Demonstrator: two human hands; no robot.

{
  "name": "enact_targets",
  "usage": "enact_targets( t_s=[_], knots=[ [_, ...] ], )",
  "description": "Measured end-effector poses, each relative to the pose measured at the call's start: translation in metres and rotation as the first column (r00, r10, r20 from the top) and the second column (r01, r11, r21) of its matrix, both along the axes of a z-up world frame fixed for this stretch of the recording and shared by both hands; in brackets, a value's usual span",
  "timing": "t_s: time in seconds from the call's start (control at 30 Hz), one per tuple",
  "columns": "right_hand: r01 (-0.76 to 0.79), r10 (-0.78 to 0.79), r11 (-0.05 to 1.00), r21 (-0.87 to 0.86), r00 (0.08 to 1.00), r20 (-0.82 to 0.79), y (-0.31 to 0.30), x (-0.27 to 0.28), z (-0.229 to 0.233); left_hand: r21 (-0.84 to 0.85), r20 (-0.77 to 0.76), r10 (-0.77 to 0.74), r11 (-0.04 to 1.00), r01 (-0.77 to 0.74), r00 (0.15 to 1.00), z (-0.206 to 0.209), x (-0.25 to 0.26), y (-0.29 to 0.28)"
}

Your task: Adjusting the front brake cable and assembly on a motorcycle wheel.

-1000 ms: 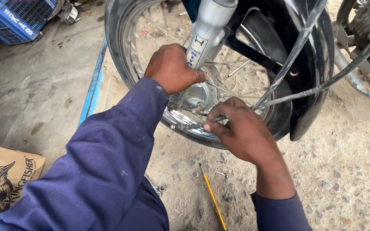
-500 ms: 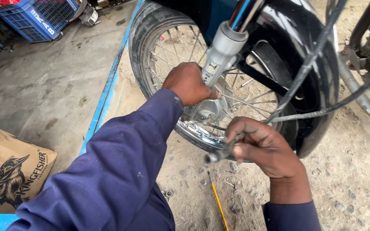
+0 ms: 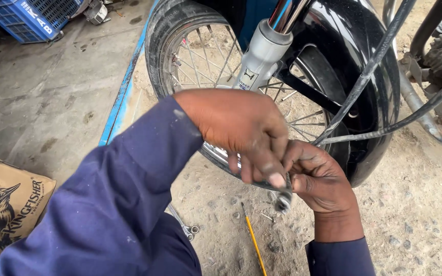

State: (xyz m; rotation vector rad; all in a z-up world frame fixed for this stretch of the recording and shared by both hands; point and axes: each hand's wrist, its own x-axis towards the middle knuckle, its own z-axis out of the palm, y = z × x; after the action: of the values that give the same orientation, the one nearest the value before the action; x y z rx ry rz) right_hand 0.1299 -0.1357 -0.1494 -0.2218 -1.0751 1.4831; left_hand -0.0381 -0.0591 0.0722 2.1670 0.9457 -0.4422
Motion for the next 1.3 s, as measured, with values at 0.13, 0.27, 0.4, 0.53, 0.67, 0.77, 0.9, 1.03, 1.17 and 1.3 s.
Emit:
enact_targets(
  t_s=[0.13,0.27,0.4,0.53,0.67,0.77,0.9,1.03,1.17,1.3],
  knots=[
    [-0.024,0.02,0.999,-0.046,0.995,-0.096,-0.002,-0.001,-0.001,-0.237,0.171,-0.062,0.966,0.102,0.983,0.0,0.001,-0.005],
    [-0.007,0.008,1.0,0.005,0.992,-0.127,0.002,0.008,-0.041,-0.377,0.242,-0.065,0.913,0.156,0.968,0.006,0.005,-0.015],
    [0.012,-0.019,0.998,-0.063,0.994,-0.109,-0.001,0.0,-0.018,-0.438,0.24,-0.094,0.878,0.194,0.966,-0.003,0.008,-0.014],
    [-0.075,0.058,0.994,-0.077,0.978,-0.199,-0.003,-0.003,-0.012,-0.477,0.267,-0.072,0.856,0.197,0.961,-0.008,0.007,-0.016],
    [0.041,-0.057,0.99,-0.136,0.992,-0.116,-0.005,-0.004,-0.009,-0.467,0.272,-0.07,0.863,0.196,0.96,-0.008,0.007,-0.016],
    [0.057,-0.076,0.985,-0.163,0.99,-0.117,-0.004,-0.004,-0.009,-0.461,0.271,-0.072,0.866,0.195,0.96,-0.006,0.009,-0.018],
    [0.055,-0.075,0.984,-0.172,0.99,-0.116,-0.005,-0.003,-0.011,-0.457,0.288,-0.069,0.866,0.201,0.955,-0.006,0.008,-0.02],
    [0.077,-0.093,0.983,-0.167,0.991,-0.093,-0.005,-0.003,-0.014,-0.442,0.271,-0.076,0.875,0.194,0.96,-0.006,0.008,-0.021],
    [0.061,-0.078,0.987,-0.152,0.991,-0.109,-0.004,-0.002,-0.019,-0.444,0.291,-0.079,0.872,0.207,0.954,-0.005,0.007,-0.022],
    [0.072,-0.108,0.967,-0.245,0.985,-0.137,0.0,-0.003,-0.017,-0.427,0.31,-0.069,0.881,0.203,0.948,-0.007,0.009,-0.023]
  ],
)
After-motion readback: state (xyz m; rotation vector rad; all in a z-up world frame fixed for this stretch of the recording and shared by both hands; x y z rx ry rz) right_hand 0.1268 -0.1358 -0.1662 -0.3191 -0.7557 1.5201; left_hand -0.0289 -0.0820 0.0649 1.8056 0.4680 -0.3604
